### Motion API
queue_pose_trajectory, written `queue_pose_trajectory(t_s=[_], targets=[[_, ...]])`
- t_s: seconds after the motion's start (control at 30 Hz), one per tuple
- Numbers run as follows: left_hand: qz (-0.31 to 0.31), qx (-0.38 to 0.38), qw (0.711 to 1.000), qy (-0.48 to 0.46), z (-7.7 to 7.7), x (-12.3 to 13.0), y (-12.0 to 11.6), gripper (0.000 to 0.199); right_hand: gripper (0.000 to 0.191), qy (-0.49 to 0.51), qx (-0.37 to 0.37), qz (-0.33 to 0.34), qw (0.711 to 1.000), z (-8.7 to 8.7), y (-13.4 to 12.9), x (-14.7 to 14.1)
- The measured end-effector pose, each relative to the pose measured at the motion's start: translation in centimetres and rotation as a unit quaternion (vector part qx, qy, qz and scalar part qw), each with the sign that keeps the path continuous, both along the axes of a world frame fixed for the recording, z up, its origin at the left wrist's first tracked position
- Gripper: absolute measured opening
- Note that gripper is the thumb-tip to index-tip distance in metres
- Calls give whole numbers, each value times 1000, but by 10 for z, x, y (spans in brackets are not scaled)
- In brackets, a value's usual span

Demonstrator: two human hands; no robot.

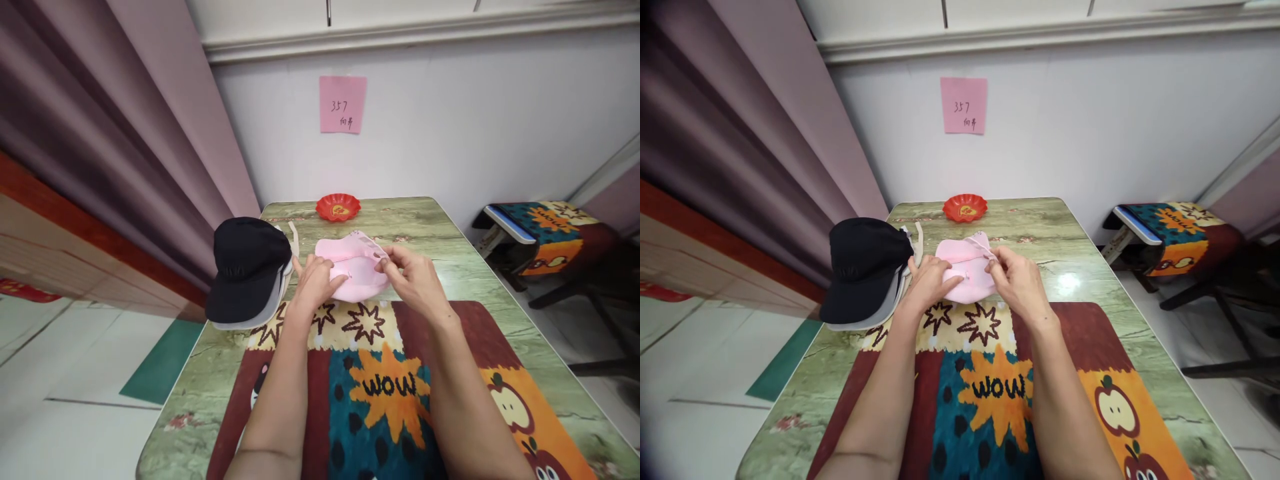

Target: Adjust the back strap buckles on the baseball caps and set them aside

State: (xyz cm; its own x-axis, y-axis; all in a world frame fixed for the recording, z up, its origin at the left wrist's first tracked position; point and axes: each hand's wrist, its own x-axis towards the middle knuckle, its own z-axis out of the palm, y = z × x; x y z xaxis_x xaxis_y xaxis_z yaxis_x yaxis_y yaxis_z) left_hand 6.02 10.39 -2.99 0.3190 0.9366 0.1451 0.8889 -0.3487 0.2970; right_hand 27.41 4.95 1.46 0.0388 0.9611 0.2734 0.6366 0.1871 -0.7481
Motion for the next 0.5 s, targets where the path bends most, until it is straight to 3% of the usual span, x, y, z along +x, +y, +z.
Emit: queue_pose_trajectory(t_s=[0.13,0.23,0.37,0.43,0.5], targets=[[-25,-30,997,-68,6,-2,1,11,17,55,-6,10,998,-1,1,-2],[-38,-6,981,-192,10,0,2,8,23,80,3,11,997,-2,2,-4],[-37,-14,903,-427,9,4,4,14,34,113,8,16,993,-8,4,-8],[-42,-35,868,-493,8,6,4,17,35,119,16,7,993,-12,7,-10],[-52,-50,855,-514,9,7,3,18,34,113,29,-6,993,-16,9,-13]])
